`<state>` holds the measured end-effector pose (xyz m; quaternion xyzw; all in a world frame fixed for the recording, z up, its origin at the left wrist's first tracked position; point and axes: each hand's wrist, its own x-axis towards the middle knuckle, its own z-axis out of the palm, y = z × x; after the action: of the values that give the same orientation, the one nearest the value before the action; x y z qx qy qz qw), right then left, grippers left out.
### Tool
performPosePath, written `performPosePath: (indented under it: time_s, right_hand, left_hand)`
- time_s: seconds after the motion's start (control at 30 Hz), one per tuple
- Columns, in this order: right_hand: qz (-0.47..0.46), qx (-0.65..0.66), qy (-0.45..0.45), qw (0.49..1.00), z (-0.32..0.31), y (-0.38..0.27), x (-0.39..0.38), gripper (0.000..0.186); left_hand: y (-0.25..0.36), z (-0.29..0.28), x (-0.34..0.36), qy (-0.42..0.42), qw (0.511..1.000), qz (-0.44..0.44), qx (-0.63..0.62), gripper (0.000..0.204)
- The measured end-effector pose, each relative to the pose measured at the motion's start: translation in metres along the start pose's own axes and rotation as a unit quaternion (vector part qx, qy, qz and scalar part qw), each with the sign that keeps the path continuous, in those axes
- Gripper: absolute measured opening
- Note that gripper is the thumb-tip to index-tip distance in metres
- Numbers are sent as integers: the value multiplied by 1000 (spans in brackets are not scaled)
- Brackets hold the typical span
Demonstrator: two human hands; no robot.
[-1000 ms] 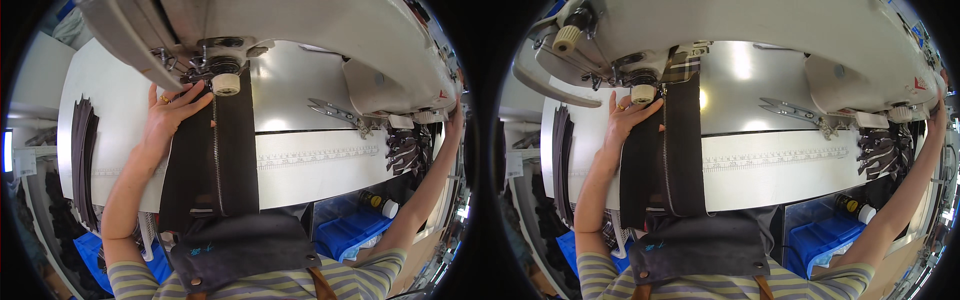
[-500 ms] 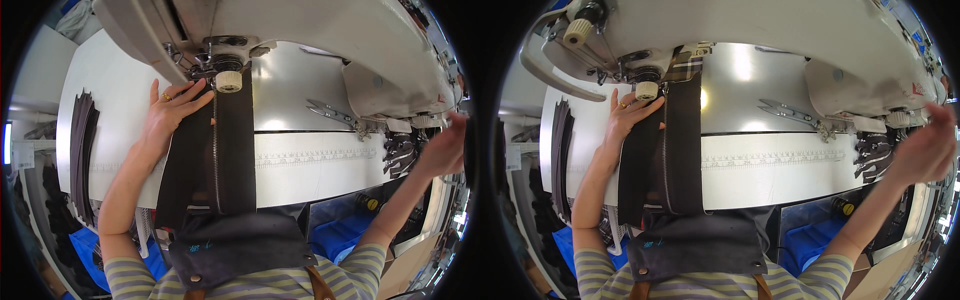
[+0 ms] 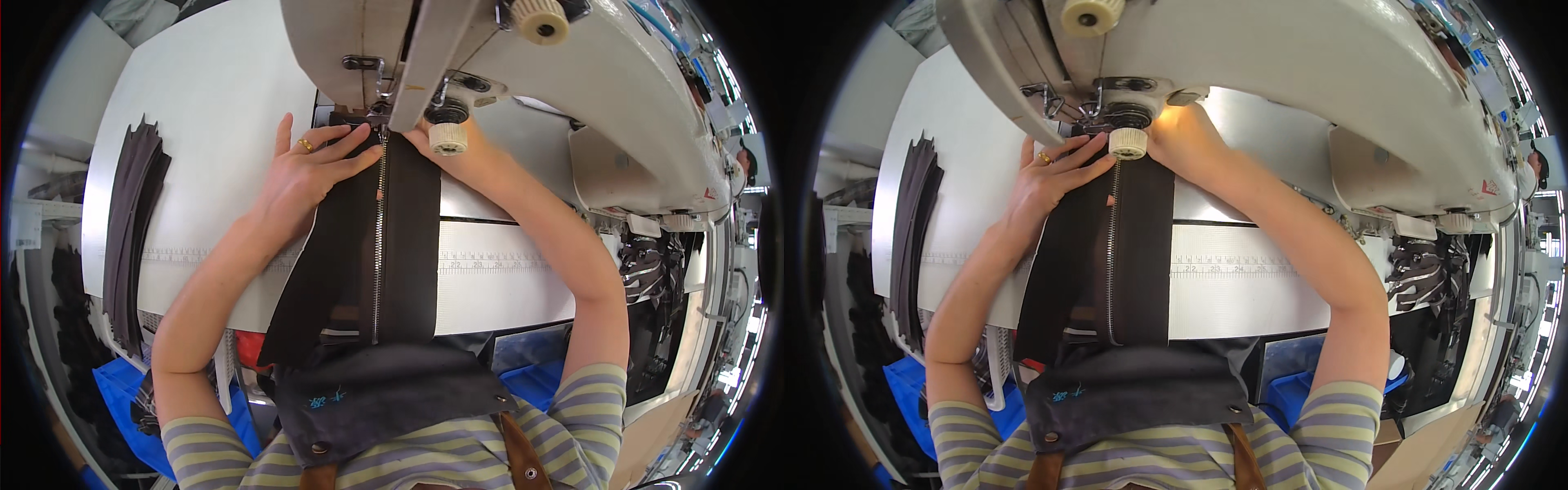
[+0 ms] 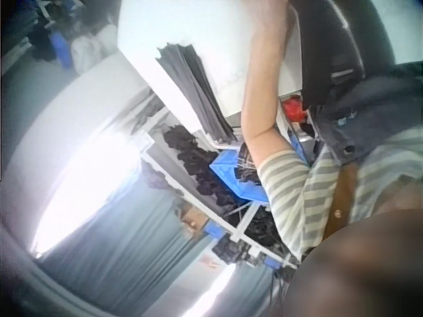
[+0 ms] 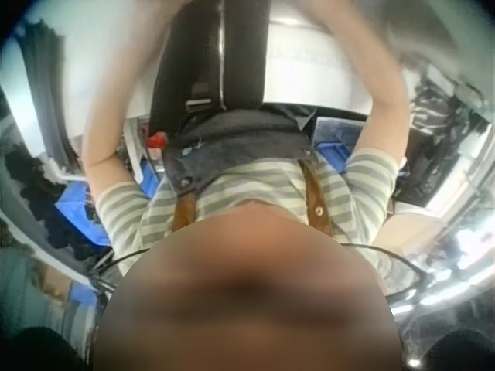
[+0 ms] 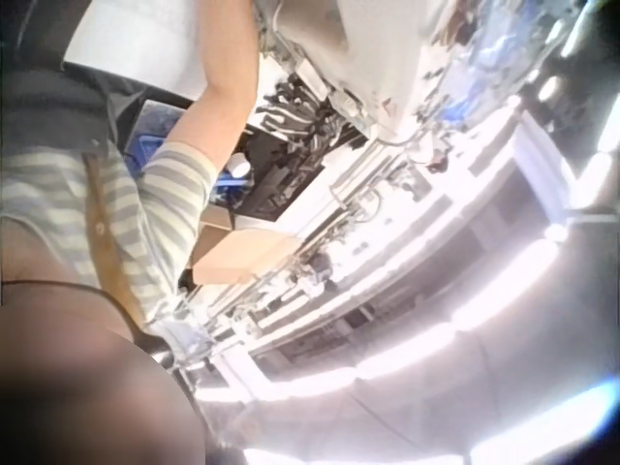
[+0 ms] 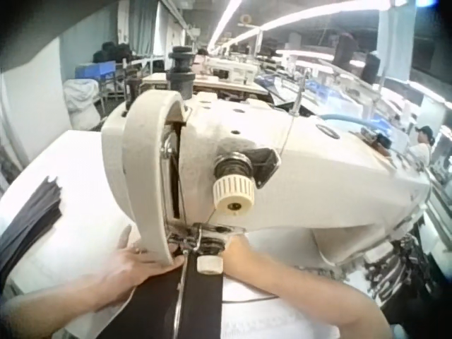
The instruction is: Sewing a zipper onto a piece of plaid fabric using an industrial sewing machine.
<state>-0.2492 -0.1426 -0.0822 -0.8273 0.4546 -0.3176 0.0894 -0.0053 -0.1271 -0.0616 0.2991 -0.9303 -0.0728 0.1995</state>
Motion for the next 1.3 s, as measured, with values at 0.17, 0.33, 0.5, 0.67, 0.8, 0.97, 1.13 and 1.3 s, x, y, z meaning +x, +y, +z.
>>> performPosePath:
  time_s: [0.17,0.33,0.5,0.67,0.8,0.97,1.13,1.3]
  right_hand:
    - [-63,-110,75,989,-22,-25,-12,13]
    - [165,148,46,974,-37,-59,-5,12]
    - [387,514,75,762,-31,-55,4,12]
    - [345,298,-65,888,-46,-43,-5,26]
    - [251,76,-42,964,-29,-59,-6,30]
    - [115,18,20,993,-10,-39,-13,22]
    - [104,21,44,993,-8,-36,-12,16]
    - [90,0,51,995,-11,-40,-11,15]
  left_hand:
    - [-2,1,-1,3,1000,0,24,58]
    - [0,2,-2,11,1000,-3,13,60]
    - [2,-1,0,8,1000,0,16,61]
    - [1,-1,-1,0,1000,-2,15,64]
    - [1,0,-1,-1,1000,-7,12,64]
    - [4,-2,-4,20,999,19,39,58]
    - [3,0,-6,38,998,33,40,47]
    - [4,-3,-6,22,998,31,43,48]
